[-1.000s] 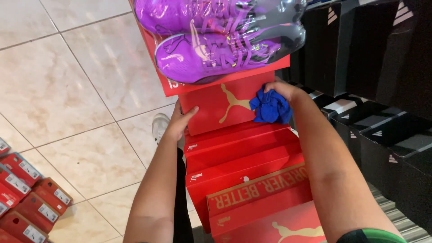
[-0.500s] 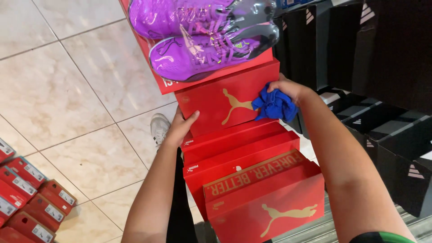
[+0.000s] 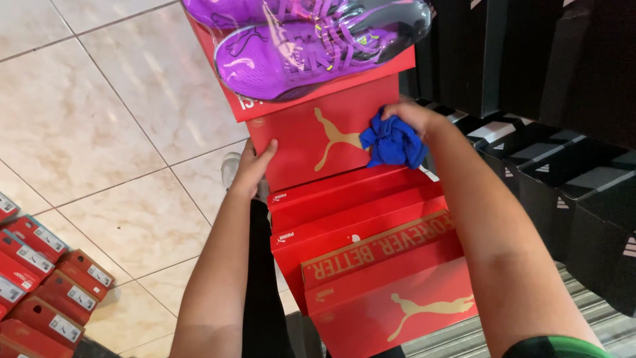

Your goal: Wiping down shoes and shoe boxes with a cloth and organizing them

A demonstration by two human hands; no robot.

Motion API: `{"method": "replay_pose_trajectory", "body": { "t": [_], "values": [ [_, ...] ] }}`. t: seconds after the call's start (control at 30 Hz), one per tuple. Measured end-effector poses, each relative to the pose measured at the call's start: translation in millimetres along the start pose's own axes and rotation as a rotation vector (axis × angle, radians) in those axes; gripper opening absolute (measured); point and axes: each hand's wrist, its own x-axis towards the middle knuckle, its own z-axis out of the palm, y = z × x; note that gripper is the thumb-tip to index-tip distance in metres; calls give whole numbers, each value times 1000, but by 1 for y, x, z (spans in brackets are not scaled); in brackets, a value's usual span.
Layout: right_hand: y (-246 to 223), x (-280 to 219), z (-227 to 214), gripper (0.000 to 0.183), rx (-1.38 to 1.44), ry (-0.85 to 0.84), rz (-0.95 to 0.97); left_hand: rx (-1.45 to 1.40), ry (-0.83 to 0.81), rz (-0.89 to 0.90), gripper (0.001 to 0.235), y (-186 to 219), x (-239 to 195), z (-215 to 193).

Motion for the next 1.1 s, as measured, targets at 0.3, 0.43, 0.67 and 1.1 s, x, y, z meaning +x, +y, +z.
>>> {"method": "replay_pose_trajectory", "body": {
  "t": [0.3, 0.43, 0.67, 1.1],
  "values": [
    [5, 14, 85, 91, -8, -89, 91, -106, 182, -58, 85, 27, -29, -48],
    [25, 36, 130, 93, -46, -97, 118, -78, 284, -46, 80, 15, -33, -106],
    [-29, -56, 261, 115, -206, -181, 105, -110, 374, -3, 75, -2, -82, -217],
    [-35, -184, 293, 99, -183, -309, -30, -3, 492, 23, 69, 84, -312, -272]
  ]
}}
